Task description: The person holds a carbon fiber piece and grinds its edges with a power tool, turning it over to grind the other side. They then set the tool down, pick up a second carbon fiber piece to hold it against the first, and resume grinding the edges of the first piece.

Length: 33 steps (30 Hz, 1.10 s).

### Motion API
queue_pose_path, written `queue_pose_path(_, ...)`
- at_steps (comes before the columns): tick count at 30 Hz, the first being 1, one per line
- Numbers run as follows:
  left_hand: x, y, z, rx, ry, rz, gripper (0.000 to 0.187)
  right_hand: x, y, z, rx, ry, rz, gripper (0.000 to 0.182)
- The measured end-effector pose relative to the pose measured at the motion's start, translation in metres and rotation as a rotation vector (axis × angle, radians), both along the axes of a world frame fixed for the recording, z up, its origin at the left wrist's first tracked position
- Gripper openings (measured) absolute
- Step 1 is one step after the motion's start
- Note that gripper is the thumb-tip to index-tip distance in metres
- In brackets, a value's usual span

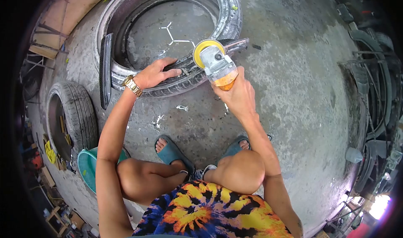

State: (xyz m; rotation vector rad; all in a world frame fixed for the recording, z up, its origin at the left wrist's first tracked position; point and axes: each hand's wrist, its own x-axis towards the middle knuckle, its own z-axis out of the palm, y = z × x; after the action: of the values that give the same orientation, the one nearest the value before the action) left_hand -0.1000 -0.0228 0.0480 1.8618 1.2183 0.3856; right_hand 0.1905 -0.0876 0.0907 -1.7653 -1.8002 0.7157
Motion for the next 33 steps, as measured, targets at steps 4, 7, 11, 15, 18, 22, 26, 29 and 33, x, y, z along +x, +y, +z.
queue_pose_path(4,-0.001,0.003,-0.002,-0.015,-0.004,-0.023,0.068,-0.001,0.001,-0.001,0.011,-0.023,0.016,0.06)
queue_pose_path(7,-0.001,0.0,-0.005,0.075,-0.002,0.014,0.067,0.002,-0.001,-0.002,-0.013,-0.027,0.003,0.061)
queue_pose_path(11,-0.002,0.001,0.0,0.019,0.007,-0.011,0.067,0.006,0.003,-0.003,0.003,0.026,-0.04,0.06)
queue_pose_path(15,-0.003,0.003,0.004,-0.038,-0.023,-0.03,0.066,0.016,0.008,0.001,0.096,0.104,-0.105,0.058)
queue_pose_path(18,-0.002,0.002,0.008,-0.06,-0.035,-0.025,0.065,0.02,0.007,0.003,0.059,0.122,-0.169,0.056)
queue_pose_path(22,-0.001,0.004,0.013,-0.123,-0.061,-0.038,0.063,0.015,0.007,0.0,0.023,0.054,-0.064,0.059)
queue_pose_path(26,0.0,0.003,0.015,-0.148,-0.019,-0.036,0.063,0.007,0.006,0.005,-0.024,-0.012,-0.015,0.06)
queue_pose_path(29,0.0,0.002,0.012,-0.108,-0.025,-0.021,0.063,0.009,0.008,0.0,0.021,0.0,-0.037,0.059)
queue_pose_path(33,0.0,0.001,0.008,-0.055,-0.006,-0.001,0.065,0.012,0.006,0.001,0.01,-0.036,-0.017,0.06)
